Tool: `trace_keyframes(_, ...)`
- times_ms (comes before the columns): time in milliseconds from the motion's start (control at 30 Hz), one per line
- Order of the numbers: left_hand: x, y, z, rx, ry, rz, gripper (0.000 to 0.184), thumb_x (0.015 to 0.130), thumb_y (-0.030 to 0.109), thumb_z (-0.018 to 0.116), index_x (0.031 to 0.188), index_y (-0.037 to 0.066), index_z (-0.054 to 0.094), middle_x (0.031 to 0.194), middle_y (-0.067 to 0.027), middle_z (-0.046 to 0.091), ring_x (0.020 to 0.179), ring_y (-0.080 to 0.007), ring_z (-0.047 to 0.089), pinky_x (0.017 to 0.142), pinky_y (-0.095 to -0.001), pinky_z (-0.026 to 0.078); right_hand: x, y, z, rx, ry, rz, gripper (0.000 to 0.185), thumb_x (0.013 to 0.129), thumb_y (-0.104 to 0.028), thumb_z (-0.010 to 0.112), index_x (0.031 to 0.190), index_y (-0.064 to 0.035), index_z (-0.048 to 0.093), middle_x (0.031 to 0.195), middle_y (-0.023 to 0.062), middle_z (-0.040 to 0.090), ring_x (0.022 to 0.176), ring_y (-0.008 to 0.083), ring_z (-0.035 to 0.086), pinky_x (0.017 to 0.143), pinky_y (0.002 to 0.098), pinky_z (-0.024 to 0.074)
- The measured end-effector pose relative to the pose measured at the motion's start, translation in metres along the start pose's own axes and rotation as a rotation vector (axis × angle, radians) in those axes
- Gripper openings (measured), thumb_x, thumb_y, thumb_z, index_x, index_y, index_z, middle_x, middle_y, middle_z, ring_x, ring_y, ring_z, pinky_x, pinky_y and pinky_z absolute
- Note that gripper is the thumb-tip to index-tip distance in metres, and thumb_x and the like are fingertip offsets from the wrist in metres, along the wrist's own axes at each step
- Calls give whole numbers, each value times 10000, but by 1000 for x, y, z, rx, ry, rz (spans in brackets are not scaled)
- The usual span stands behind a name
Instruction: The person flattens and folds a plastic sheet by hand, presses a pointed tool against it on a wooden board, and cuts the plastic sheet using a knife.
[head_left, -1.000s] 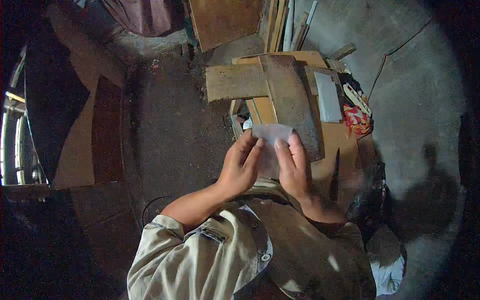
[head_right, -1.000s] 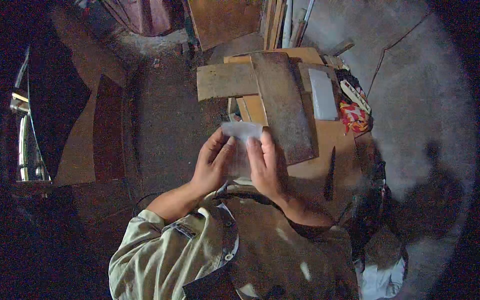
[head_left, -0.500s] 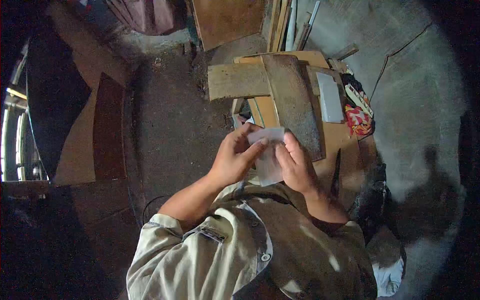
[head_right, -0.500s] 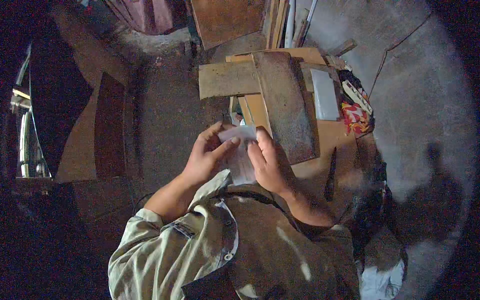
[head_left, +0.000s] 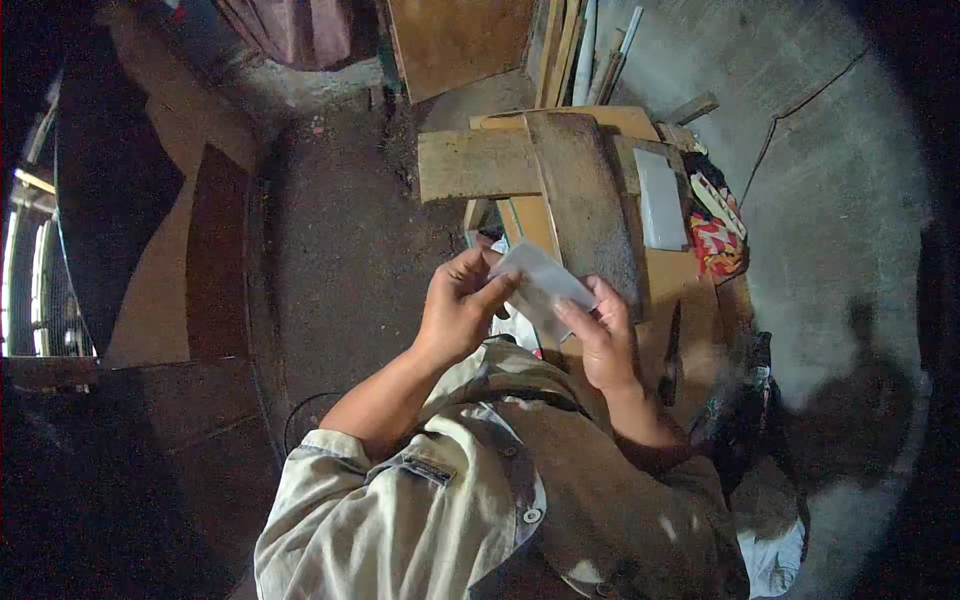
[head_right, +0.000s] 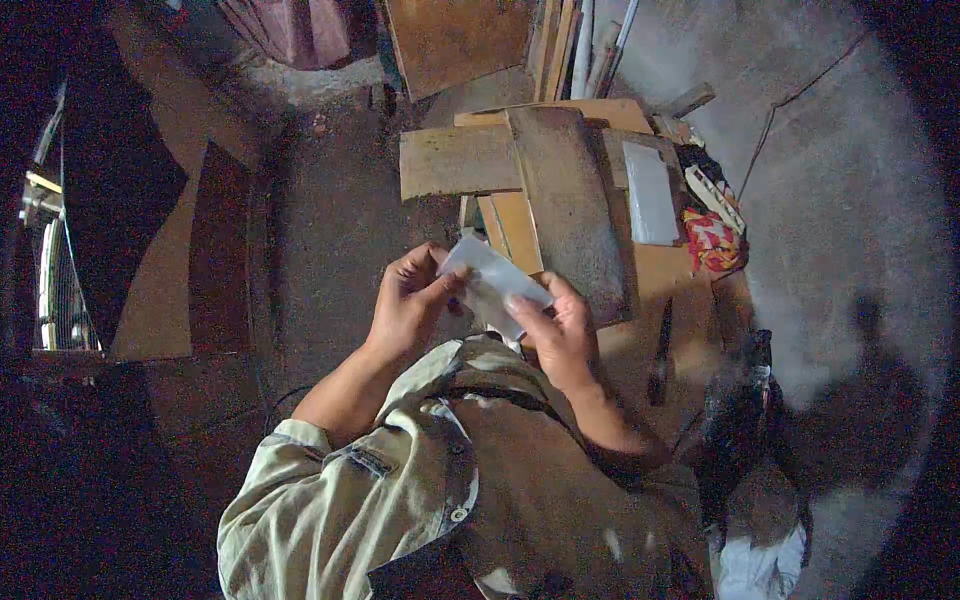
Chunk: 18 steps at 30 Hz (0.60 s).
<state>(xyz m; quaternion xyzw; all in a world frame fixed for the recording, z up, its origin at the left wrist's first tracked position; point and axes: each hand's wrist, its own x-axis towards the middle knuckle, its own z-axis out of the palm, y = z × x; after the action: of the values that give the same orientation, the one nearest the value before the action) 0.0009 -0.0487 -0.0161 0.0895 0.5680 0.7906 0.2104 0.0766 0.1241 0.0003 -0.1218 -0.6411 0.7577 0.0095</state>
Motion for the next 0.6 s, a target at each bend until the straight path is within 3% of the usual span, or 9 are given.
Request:
trace_keyframes(200, -2, -8, 3, -10, -140, -20, 112, 904, 79, 584, 993, 32, 534, 840, -30, 596, 675, -87, 561, 557, -226, 454, -2, 7, -11, -14, 80, -92, 201, 863, -139, 621, 1012, -45, 523, 897, 5, 563, 843, 80, 511, 770, 242, 430)
trace_keyframes(267, -2, -14, 8, -75, -145, -120, 134, 907, 38, 549, 1037, 47, 517, 912, -39, 604, 713, -126, 582, 613, -288, 501, -2, 13, -7, 6, 158, -143, 195, 862, -129, 596, 1016, -54, 504, 894, 8, 552, 854, 82, 496, 786, 242, 412)
trace_keyframes(300, -3, -16, 6, -46, -208, -171, 216, 913, 65, 532, 1122, 64, 477, 984, -62, 590, 761, -157, 606, 630, -313, 519, -4, 9, -4, 10, 157, -125, 197, 863, -127, 571, 1028, -56, 490, 909, 13, 544, 868, 84, 484, 803, 245, 399)
trace_keyframes(400, -7, -15, 11, -171, -196, -299, 313, 912, 83, 525, 1217, 74, 454, 995, -76, 587, 804, -180, 624, 632, -321, 525, -6, 11, -4, 97, 155, -95, 211, 863, -127, 564, 1044, -51, 488, 921, 20, 542, 868, 89, 486, 807, 251, 399)
trace_keyframes(433, -6, -24, 8, -249, -158, -289, 414, 909, 89, 526, 1307, 91, 415, 1024, -82, 587, 837, -204, 636, 649, -335, 531, -6, 14, -9, -11, 165, -87, 236, 866, -136, 556, 1069, -42, 480, 942, 30, 538, 893, 100, 483, 818, 260, 398)
trace_keyframes(600, -7, -18, 7, -183, -162, -331, 442, 911, 85, 533, 1333, 94, 403, 1055, -76, 590, 838, -201, 631, 667, -341, 534, -10, 8, -2, 76, 167, -45, 275, 869, -146, 555, 1103, -35, 461, 979, 33, 525, 909, 108, 471, 825, 268, 393)
